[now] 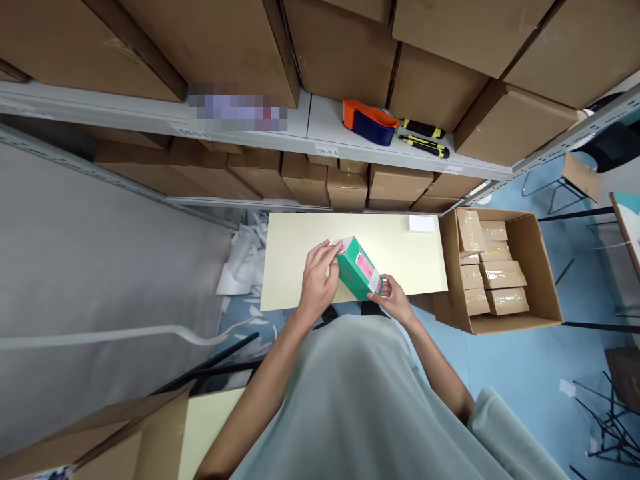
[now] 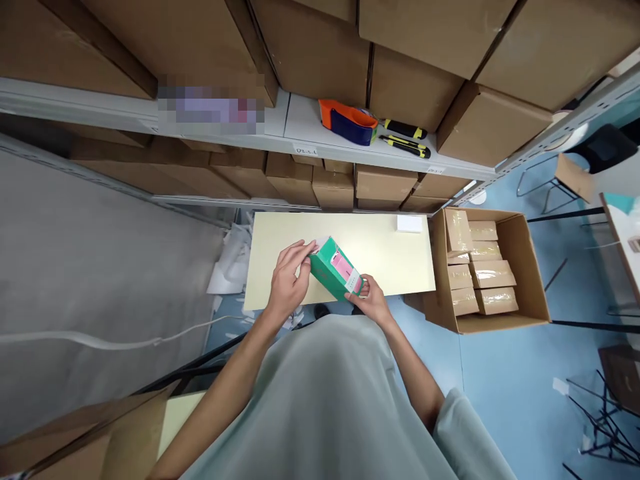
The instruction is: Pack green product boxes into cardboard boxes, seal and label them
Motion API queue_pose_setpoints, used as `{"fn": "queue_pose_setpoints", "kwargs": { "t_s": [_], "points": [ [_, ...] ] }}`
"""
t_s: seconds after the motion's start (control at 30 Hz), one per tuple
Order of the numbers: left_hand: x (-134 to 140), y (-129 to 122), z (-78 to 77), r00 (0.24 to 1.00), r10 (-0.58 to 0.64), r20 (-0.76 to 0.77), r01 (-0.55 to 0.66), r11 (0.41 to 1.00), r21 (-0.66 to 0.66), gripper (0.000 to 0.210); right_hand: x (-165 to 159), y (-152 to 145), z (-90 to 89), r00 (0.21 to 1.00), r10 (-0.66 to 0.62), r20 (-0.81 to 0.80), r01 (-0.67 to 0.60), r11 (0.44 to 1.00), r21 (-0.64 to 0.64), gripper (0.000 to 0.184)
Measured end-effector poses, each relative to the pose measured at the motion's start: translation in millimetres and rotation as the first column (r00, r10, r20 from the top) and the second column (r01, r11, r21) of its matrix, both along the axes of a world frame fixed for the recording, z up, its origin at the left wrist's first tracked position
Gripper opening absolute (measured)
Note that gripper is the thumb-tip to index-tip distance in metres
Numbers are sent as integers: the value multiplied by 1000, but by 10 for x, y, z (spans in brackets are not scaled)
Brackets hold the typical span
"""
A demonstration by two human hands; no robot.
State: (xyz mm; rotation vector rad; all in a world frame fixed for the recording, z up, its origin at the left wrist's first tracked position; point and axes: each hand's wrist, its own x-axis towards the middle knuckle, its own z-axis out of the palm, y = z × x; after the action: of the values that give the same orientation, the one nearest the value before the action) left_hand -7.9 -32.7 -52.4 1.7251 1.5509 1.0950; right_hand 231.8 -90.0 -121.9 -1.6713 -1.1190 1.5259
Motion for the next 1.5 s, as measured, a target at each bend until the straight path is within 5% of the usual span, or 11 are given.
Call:
{"fn": "queue_pose_setpoints", "kwargs": {
  "t_s": [0.17, 0.33, 0.47, 0.67, 0.8, 1.0, 1.23, 1.4, 1.5],
  "points": [
    [156, 374, -162, 992, 36, 119, -14, 984, -178, 55, 186, 284, -137, 943, 61, -327, -148, 957, -248, 73],
    [178, 478, -416, 884, 284, 371, -116, 903, -414, 85, 266, 601, -141, 895, 88, -437, -238, 923, -303, 74],
    [141, 388, -617, 760, 391, 519, -11, 806, -591, 95, 224, 818, -116, 848, 107, -519, -309, 895, -321, 77],
    [53, 339, -750, 728, 403, 554, 107, 732, -673, 92, 38, 877, -164, 849, 103, -518, -317, 883, -345, 78],
    [-100, 377, -796, 714, 423, 558, 98, 728, -678, 84, -145, 829, -260, 897, 159, -413, -310, 891, -331, 78],
    [-308, 362, -965, 707, 507, 493, 29, 676, -737, 76, -542, 850, -187, 969, 245, 18, -241, 961, -133, 82],
    [-437, 189, -1088, 729, 500, 467, -33, 708, -706, 70, -1119, 748, -61, 857, 248, 451, -233, 968, -90, 92],
    [-797, 22, -1122, 726, 403, 558, 98, 742, -664, 71, -1186, 611, -229, 992, 86, 88, -70, 982, -176, 84],
    [-986, -94, -1156, 711, 405, 574, 170, 694, -700, 76, -1142, 498, -298, 993, -18, -120, -6, 980, -199, 81]
  ]
}}
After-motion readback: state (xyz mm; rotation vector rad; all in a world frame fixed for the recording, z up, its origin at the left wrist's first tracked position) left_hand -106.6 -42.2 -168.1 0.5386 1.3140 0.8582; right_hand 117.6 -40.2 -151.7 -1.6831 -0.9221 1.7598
